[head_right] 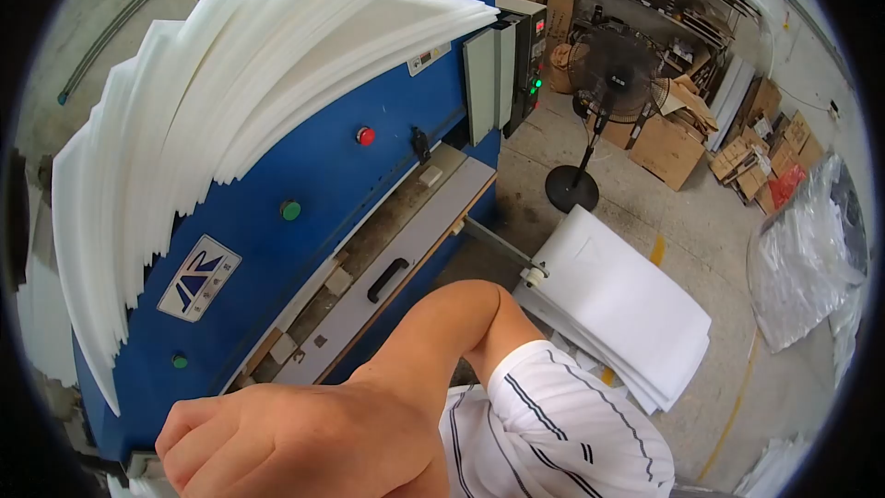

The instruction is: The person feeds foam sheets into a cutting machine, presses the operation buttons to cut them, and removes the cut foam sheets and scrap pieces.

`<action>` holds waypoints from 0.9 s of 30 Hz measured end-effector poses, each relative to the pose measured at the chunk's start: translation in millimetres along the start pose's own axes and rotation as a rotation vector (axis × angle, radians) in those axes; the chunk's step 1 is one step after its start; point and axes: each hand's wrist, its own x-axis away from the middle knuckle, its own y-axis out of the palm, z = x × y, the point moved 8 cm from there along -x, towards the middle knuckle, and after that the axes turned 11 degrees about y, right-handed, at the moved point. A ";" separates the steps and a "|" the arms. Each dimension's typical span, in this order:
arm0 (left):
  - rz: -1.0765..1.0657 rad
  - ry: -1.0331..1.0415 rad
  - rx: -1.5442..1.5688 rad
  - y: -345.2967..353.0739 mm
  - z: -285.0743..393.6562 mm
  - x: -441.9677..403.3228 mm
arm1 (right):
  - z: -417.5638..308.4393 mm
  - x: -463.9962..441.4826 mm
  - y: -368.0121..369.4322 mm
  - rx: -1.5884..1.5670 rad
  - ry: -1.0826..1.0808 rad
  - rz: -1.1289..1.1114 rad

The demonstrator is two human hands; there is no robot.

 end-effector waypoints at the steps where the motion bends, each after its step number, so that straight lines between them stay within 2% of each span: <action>1: -0.010 -0.006 -0.007 -1.4 -0.5 -1.5 | -6.5 -1.3 0.9 0.001 -0.006 0.010; 7: -0.079 -0.031 -0.058 -4.0 0.3 -12.0 | -40.2 -10.5 5.9 -0.070 0.169 -0.043; 11: -0.130 -0.043 -0.089 -3.1 0.2 -20.4 | -65.8 -14.6 8.5 0.005 0.107 -0.024; 14: -0.166 -0.050 -0.102 -0.2 -3.6 -29.2 | -72.5 -14.7 9.9 0.042 0.036 -0.164; 16: -0.196 -0.049 -0.111 1.0 -9.0 -30.7 | -71.4 -15.6 11.5 -0.012 0.010 -0.217; 20: -0.241 -0.050 -0.123 -1.0 -18.4 -31.0 | -73.0 -26.6 12.7 -0.196 0.062 -0.179; 25: -0.278 -0.024 -0.114 0.0 -27.1 -29.1 | -53.0 -11.8 18.5 0.024 0.034 -0.037; 27: -0.285 -0.015 -0.107 -2.3 -30.6 -27.0 | -41.4 -14.9 16.9 0.052 0.083 -0.096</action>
